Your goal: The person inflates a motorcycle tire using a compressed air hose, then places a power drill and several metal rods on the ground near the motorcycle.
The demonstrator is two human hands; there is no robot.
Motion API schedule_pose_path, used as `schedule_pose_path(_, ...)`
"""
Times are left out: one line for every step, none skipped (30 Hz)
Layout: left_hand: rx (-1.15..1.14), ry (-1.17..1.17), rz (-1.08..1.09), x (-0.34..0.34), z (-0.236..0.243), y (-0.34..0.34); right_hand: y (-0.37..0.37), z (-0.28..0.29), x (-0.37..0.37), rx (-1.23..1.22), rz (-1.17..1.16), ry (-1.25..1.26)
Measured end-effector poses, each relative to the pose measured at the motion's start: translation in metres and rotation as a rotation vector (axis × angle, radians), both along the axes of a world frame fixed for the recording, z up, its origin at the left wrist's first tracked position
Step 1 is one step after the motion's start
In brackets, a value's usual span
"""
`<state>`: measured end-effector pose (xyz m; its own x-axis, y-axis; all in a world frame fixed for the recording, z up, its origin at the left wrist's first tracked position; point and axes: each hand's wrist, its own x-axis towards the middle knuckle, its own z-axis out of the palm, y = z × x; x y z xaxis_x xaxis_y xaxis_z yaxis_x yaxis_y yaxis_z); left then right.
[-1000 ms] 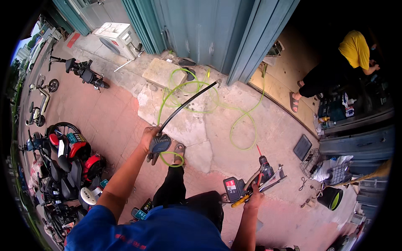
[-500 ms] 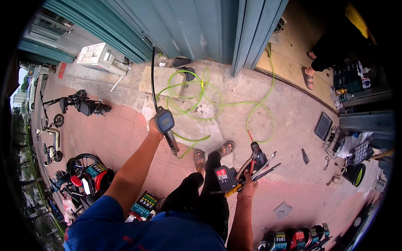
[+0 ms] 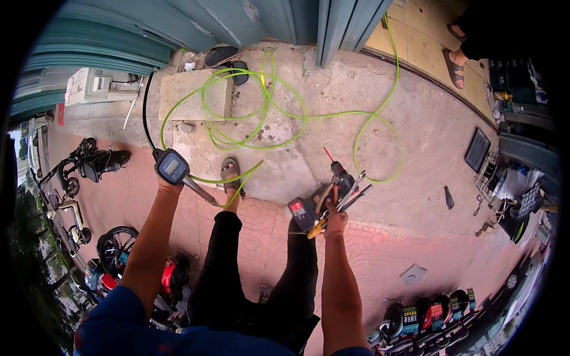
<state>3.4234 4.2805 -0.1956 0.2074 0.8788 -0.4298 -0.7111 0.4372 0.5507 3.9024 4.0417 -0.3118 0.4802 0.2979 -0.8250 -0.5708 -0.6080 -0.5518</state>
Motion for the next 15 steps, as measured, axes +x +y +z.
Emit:
schedule_pose_path(-0.133,0.227,0.112,-0.007,-0.02,-0.003,0.007,-0.038,-0.006,-0.05,0.02,-0.02)
schedule_pose_path(-0.151,0.24,0.111,-0.002,-0.034,0.008,0.014,-0.076,-0.011,-0.087,0.017,-0.016)
schedule_pose_path(-0.176,0.269,0.122,-0.011,-0.05,0.005,0.017,-0.11,-0.021,-0.062,0.009,0.038)
schedule_pose_path(-0.103,0.036,0.041,-0.037,-0.087,-0.001,0.018,-0.142,-0.032,-0.037,-0.005,-0.006)
schedule_pose_path(-0.301,0.351,0.212,-0.04,-0.114,0.001,0.021,-0.175,-0.036,-0.008,-0.031,-0.061)
schedule_pose_path(-0.205,0.156,0.082,-0.059,-0.138,0.005,0.036,-0.198,-0.051,-0.076,-0.033,-0.051)
schedule_pose_path(-0.095,-0.048,-0.044,-0.079,-0.161,0.01,0.059,-0.207,-0.061,-0.127,-0.026,-0.051)
schedule_pose_path(-0.098,-0.084,-0.033,-0.084,-0.177,0.015,0.074,-0.209,-0.072,-0.205,-0.018,-0.045)
schedule_pose_path(-0.101,-0.132,-0.031,-0.077,-0.191,0.024,0.078,-0.221,-0.078,-0.283,-0.018,-0.051)
schedule_pose_path(-0.281,0.251,0.078,-0.058,-0.206,0.036,0.065,-0.253,-0.07,-0.188,-0.069,0.021)
schedule_pose_path(-0.342,0.212,0.166,-0.07,-0.237,0.037,0.046,-0.288,-0.077,-0.081,-0.11,0.103)
schedule_pose_path(-0.379,0.31,0.202,-0.064,-0.256,0.044,0.044,-0.301,-0.084,-0.03,-0.128,0.087)
schedule_pose_path(-0.413,0.404,0.235,-0.06,-0.273,0.054,0.045,-0.316,-0.093,-0.021,-0.158,0.093)
schedule_pose_path(-0.349,0.383,0.179,-0.078,-0.294,0.058,0.047,-0.324,-0.105,-0.036,-0.16,0.133)
schedule_pose_path(-0.29,0.357,0.126,-0.099,-0.312,0.06,0.051,-0.328,-0.116,-0.054,-0.16,0.171)
